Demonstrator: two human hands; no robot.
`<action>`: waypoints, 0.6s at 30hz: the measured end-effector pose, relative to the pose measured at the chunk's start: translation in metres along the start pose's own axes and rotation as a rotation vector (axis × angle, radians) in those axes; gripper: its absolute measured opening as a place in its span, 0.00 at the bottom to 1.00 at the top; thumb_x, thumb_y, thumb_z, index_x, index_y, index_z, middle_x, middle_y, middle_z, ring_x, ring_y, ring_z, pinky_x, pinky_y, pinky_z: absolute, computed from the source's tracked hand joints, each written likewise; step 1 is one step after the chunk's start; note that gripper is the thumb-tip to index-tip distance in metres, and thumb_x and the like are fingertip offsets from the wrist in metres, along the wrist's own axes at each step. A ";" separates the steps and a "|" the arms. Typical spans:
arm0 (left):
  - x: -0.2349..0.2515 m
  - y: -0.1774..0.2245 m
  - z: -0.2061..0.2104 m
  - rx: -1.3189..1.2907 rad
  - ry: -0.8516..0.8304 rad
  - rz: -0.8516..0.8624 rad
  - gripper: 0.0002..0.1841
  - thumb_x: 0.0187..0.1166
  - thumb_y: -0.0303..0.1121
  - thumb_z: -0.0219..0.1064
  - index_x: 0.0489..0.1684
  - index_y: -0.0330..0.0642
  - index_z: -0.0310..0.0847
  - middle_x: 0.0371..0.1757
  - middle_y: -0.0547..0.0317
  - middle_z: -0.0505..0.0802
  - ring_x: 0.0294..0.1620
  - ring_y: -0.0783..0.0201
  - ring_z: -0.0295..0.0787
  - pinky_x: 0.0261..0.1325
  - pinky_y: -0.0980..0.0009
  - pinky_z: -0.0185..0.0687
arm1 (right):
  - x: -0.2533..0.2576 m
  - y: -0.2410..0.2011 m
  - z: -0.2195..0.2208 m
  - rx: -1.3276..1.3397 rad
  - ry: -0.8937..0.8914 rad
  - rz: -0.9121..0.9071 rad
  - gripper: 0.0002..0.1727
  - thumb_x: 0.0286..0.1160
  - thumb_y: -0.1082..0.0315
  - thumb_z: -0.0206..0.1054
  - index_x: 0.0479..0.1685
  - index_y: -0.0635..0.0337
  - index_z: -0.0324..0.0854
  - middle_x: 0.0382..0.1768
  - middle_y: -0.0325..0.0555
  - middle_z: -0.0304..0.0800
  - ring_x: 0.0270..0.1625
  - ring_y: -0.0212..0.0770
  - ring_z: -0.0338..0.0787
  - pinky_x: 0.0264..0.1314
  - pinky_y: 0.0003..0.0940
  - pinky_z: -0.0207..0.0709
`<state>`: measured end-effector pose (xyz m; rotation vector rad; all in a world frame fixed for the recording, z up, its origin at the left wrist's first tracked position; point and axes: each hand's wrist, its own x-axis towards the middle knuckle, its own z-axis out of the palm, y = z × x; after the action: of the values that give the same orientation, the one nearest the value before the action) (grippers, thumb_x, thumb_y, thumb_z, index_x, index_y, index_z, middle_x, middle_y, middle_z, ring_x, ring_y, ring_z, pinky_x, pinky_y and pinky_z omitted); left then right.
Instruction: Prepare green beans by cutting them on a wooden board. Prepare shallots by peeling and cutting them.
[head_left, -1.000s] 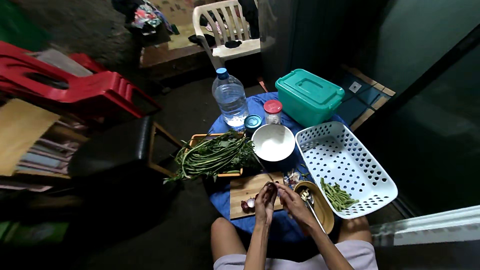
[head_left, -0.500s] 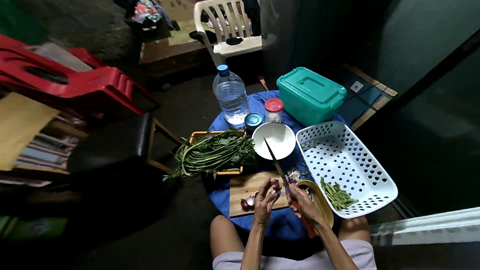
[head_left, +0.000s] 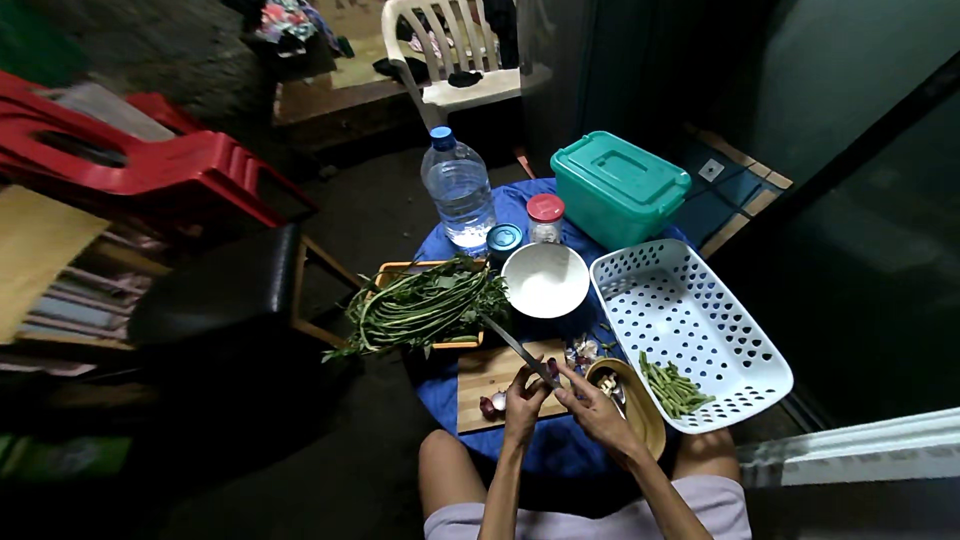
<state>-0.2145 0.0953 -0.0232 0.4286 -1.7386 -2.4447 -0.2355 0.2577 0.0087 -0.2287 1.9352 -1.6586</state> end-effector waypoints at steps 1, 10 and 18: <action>0.000 0.003 0.001 0.012 0.002 -0.001 0.27 0.69 0.15 0.65 0.73 0.25 0.73 0.65 0.48 0.90 0.54 0.65 0.93 0.61 0.68 0.90 | 0.000 0.000 0.000 -0.016 0.000 -0.003 0.34 0.87 0.47 0.60 0.91 0.46 0.63 0.36 0.42 0.85 0.25 0.30 0.73 0.29 0.30 0.71; -0.001 0.003 0.008 0.080 0.037 0.046 0.26 0.63 0.14 0.69 0.65 0.24 0.73 0.57 0.49 0.91 0.47 0.64 0.94 0.54 0.67 0.93 | 0.001 0.002 0.000 -0.045 0.034 -0.077 0.32 0.88 0.50 0.59 0.89 0.49 0.66 0.42 0.46 0.87 0.28 0.31 0.76 0.34 0.30 0.74; -0.003 0.004 0.012 0.124 0.074 0.118 0.28 0.60 0.15 0.73 0.64 0.23 0.74 0.57 0.47 0.91 0.46 0.65 0.95 0.52 0.69 0.94 | 0.005 0.005 0.003 -0.098 0.082 -0.204 0.28 0.90 0.51 0.57 0.84 0.53 0.74 0.78 0.49 0.80 0.70 0.38 0.86 0.73 0.38 0.78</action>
<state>-0.2152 0.1054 -0.0158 0.4098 -1.8355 -2.2213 -0.2367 0.2539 0.0024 -0.4141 2.1173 -1.7264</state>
